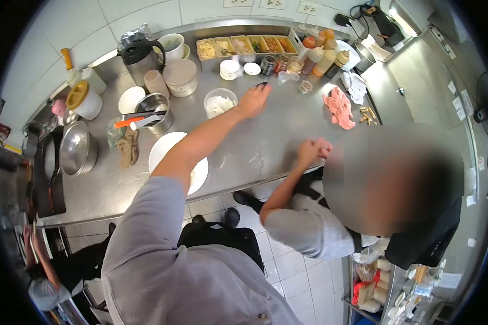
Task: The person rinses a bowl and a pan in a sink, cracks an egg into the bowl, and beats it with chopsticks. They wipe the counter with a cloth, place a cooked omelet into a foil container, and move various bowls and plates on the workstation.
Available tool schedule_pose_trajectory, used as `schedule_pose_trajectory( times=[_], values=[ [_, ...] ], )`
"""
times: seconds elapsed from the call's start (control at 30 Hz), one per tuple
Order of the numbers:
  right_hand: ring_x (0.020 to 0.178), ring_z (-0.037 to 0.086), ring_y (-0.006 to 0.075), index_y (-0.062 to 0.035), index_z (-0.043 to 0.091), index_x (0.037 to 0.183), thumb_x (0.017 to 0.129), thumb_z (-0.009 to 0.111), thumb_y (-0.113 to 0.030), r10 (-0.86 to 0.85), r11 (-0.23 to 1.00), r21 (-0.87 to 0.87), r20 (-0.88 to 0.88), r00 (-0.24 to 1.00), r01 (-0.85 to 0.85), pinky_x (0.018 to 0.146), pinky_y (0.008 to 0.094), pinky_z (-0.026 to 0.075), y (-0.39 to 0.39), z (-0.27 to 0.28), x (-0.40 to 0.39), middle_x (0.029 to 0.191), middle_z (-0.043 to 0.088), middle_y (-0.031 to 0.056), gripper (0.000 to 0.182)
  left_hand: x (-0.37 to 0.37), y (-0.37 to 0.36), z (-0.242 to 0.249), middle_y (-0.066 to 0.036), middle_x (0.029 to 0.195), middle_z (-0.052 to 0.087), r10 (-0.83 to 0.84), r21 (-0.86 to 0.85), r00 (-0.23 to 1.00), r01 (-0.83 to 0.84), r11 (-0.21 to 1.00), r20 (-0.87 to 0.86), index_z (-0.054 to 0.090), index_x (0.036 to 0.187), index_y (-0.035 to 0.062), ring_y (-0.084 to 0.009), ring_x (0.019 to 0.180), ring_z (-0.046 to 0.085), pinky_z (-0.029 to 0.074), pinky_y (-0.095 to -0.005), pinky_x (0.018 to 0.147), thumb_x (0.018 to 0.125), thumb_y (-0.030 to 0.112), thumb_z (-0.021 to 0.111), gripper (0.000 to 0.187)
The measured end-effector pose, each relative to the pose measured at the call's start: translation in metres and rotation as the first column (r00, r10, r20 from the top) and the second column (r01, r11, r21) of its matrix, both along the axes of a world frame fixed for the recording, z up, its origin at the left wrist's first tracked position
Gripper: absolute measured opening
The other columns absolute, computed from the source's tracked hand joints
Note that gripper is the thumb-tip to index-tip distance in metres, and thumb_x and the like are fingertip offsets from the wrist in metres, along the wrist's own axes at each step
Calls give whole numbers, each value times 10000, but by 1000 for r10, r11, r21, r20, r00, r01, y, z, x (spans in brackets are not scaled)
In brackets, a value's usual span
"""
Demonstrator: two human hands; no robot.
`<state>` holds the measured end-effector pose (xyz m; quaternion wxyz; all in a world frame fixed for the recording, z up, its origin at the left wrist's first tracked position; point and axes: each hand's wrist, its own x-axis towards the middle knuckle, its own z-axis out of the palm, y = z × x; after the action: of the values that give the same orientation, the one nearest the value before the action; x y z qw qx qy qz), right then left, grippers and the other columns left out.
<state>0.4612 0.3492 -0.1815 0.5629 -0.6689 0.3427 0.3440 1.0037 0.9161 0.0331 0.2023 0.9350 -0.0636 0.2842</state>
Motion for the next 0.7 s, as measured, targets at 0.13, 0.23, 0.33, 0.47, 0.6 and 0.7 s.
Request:
schedule_pose_trajectory(
  times=[0.13,0.23,0.33,0.47,0.6,0.7],
  values=[
    [682,602,147,-68,596,1045,886,574,-105,107,984,142,-11,994,-104,498,275,468,-17,-34,38,879,621,40,165,-51,21,98,-117,864,567,71,-627,970,-205,751,-233,429,1195,66,-234,772,577,490,-355,690,823,-23,494,387],
    [690,603,144,-67,597,1054,878,588,-100,165,915,384,-78,983,-123,493,272,465,-31,-83,77,903,627,43,180,-60,83,69,-78,850,585,93,-921,991,-126,368,-98,438,1220,60,-185,725,577,498,-342,647,879,43,481,344],
    [687,606,145,-64,597,1068,876,598,-131,326,892,321,29,945,-318,486,294,464,3,-28,157,874,643,48,203,-87,121,52,-81,864,600,49,-967,977,-215,135,-210,464,1206,42,-182,734,592,509,-332,632,908,91,464,302],
    [734,606,122,-3,593,1065,864,623,-98,787,603,-283,363,499,-746,623,276,494,65,16,243,806,633,48,224,-119,118,33,-196,962,625,258,-585,845,-516,626,-470,535,1151,11,-311,901,631,515,-411,777,892,101,472,281],
    [770,644,265,-1,580,1119,841,686,-176,816,554,-447,459,352,-702,685,357,514,164,142,315,986,637,175,345,-126,111,15,-258,1124,575,379,-415,842,-524,744,-384,564,1131,25,-428,1064,553,441,-456,938,863,99,501,285],
    [829,639,249,-5,573,1136,855,671,-161,695,668,-404,640,329,-624,678,338,521,230,202,350,1014,625,163,336,-117,112,14,-245,1176,558,395,-439,849,-522,731,-352,565,1148,31,-397,1114,535,434,-437,954,870,117,505,297]
  ],
)
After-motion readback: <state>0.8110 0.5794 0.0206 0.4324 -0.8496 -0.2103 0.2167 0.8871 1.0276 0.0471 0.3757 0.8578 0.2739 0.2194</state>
